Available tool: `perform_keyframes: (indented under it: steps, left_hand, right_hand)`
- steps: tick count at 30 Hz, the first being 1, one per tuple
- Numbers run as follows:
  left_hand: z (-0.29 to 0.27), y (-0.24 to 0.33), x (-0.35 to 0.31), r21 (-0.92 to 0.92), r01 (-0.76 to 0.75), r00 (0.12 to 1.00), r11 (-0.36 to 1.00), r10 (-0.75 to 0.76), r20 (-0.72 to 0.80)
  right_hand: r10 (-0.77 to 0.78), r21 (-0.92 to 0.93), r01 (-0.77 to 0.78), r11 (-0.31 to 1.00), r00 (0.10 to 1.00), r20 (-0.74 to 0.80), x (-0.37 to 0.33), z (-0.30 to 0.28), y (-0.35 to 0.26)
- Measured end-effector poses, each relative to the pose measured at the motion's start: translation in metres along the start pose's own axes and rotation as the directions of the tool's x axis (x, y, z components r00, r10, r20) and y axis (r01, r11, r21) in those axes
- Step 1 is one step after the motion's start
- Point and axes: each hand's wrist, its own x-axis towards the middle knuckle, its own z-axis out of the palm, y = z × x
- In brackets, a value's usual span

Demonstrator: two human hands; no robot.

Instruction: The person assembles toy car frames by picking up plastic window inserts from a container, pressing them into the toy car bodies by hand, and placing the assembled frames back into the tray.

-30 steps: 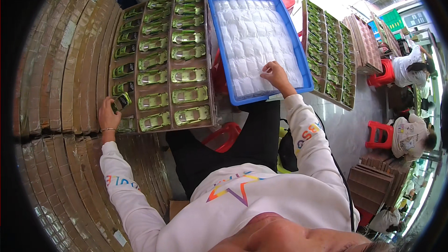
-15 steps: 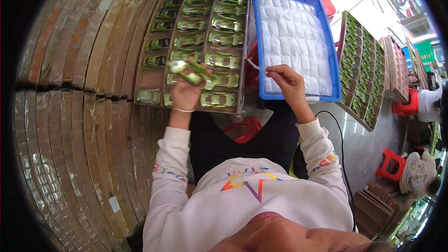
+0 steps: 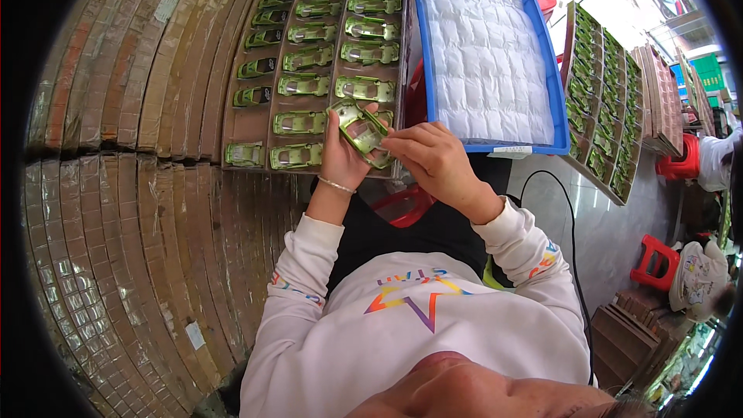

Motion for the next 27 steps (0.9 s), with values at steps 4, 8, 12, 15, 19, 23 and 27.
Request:
perform_keyframes:
  steps: [4, 8, 12, 15, 19, 23, 27]
  left_hand:
    - [0.000, -0.008, 0.008, 0.086, -0.054, 0.996, 0.995, 0.060, -0.065]
    - [0.004, -0.012, 0.010, 0.111, -0.099, 0.979, 0.989, 0.117, -0.165]
    - [0.005, -0.013, 0.009, 0.035, -0.066, 0.993, 0.997, 0.069, -0.095]
    - [0.002, -0.013, 0.009, 0.004, -0.073, 0.995, 0.997, 0.073, -0.064]
    - [0.005, -0.017, 0.011, 0.053, -0.131, 0.979, 0.990, 0.137, -0.149]
    - [0.006, -0.020, 0.012, 0.015, -0.141, 0.985, 0.990, 0.142, -0.103]
    - [0.004, -0.021, 0.014, 0.020, -0.154, 0.980, 0.988, 0.155, -0.125]
  right_hand:
    - [-0.071, -0.174, 0.085, 0.981, 0.994, 0.086, -0.002, 0.008, -0.004]
    - [-0.070, -0.217, 0.093, 0.972, 0.991, 0.114, -0.002, 0.015, -0.005]
    - [-0.103, -0.297, 0.124, 0.947, 0.991, 0.085, 0.001, 0.019, -0.002]
    - [-0.107, -0.328, 0.132, 0.935, 0.990, 0.091, 0.003, 0.020, -0.003]
    - [-0.118, -0.380, 0.154, 0.912, 0.986, 0.116, 0.005, 0.020, -0.009]
    - [-0.108, -0.394, 0.152, 0.906, 0.985, 0.132, 0.004, 0.017, -0.012]
    - [-0.130, -0.407, 0.185, 0.895, 0.979, 0.158, 0.005, 0.017, -0.011]
